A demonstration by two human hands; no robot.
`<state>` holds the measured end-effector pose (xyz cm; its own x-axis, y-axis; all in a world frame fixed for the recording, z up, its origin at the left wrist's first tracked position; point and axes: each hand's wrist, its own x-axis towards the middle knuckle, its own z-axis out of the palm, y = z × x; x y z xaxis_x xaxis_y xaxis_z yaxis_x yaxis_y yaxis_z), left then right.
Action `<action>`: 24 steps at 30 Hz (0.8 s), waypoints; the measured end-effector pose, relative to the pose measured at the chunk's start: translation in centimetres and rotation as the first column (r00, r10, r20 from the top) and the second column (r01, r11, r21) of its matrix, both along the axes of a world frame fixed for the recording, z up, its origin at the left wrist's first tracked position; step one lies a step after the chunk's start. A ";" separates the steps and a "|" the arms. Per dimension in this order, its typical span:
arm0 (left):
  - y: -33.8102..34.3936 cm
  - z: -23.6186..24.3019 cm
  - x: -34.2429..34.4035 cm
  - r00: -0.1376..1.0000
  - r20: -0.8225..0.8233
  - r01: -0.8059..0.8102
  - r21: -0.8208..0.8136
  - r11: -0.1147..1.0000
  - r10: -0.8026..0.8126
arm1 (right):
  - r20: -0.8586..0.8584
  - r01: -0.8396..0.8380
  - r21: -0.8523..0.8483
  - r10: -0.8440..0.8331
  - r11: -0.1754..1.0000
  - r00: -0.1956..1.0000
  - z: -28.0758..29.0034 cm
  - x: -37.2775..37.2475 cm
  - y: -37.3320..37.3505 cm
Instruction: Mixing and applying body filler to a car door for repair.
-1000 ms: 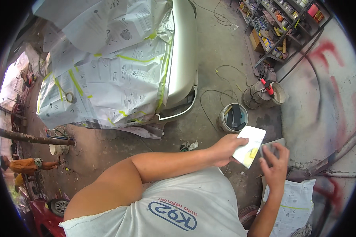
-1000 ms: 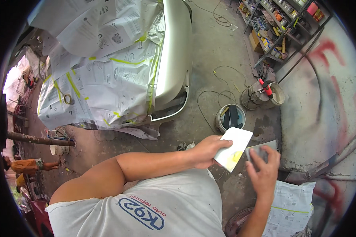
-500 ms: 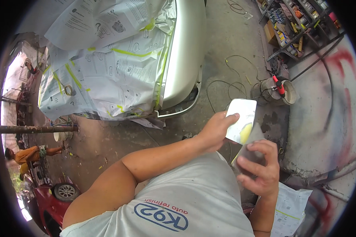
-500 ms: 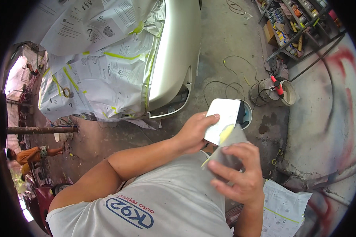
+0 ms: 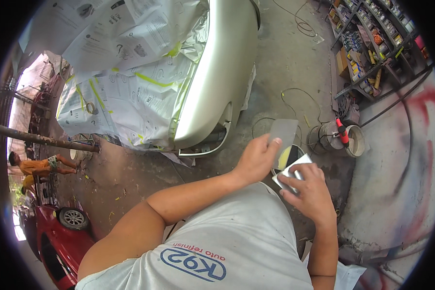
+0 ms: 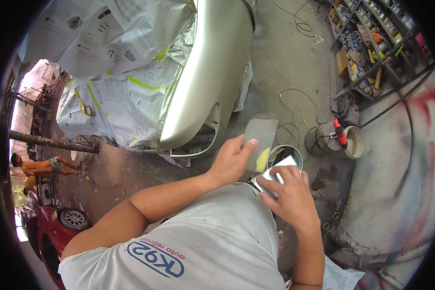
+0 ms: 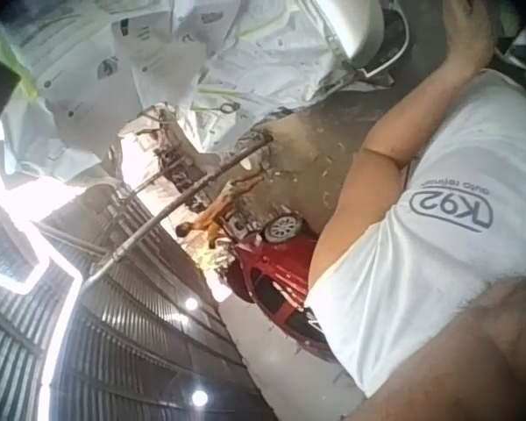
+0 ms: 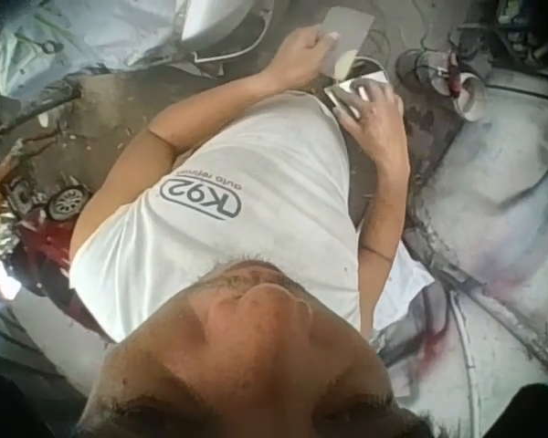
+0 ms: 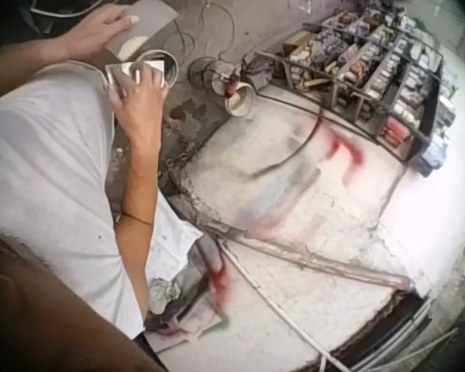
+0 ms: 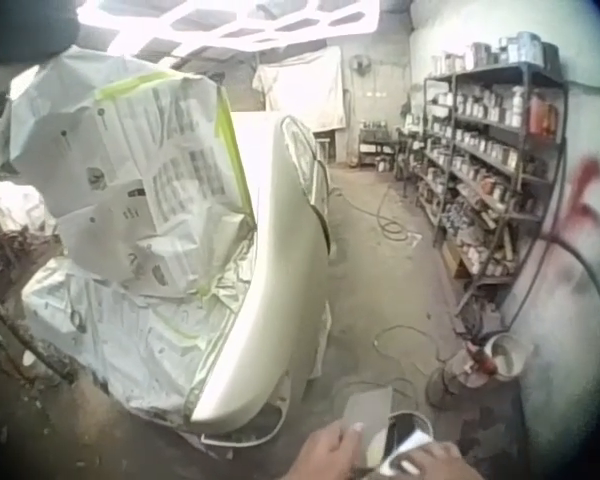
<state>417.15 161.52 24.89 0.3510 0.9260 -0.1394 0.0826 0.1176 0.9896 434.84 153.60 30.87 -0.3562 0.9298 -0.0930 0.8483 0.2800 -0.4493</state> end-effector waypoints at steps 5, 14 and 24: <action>1.3 -0.8 4.3 0.972 0.201 -0.115 -0.058 0.992 0.124 | -0.179 0.049 0.085 -0.033 0.995 0.983 2.1 4.9 1.2; 5.4 -0.1 5.4 0.875 0.456 0.090 -0.481 0.872 0.161 | -0.137 0.144 0.282 -0.109 0.949 0.985 -3.1 10.6 10.4; 15.8 -0.6 4.0 0.953 -0.057 -0.290 0.105 0.951 0.297 | 0.035 -0.269 -0.001 0.269 0.963 0.962 -1.1 5.9 18.8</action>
<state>421.11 177.28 24.24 0.0543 0.9966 -0.0616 0.1291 0.0541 0.9902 440.78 172.36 29.74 -0.5899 0.8004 -0.1065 0.7565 0.5017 -0.4195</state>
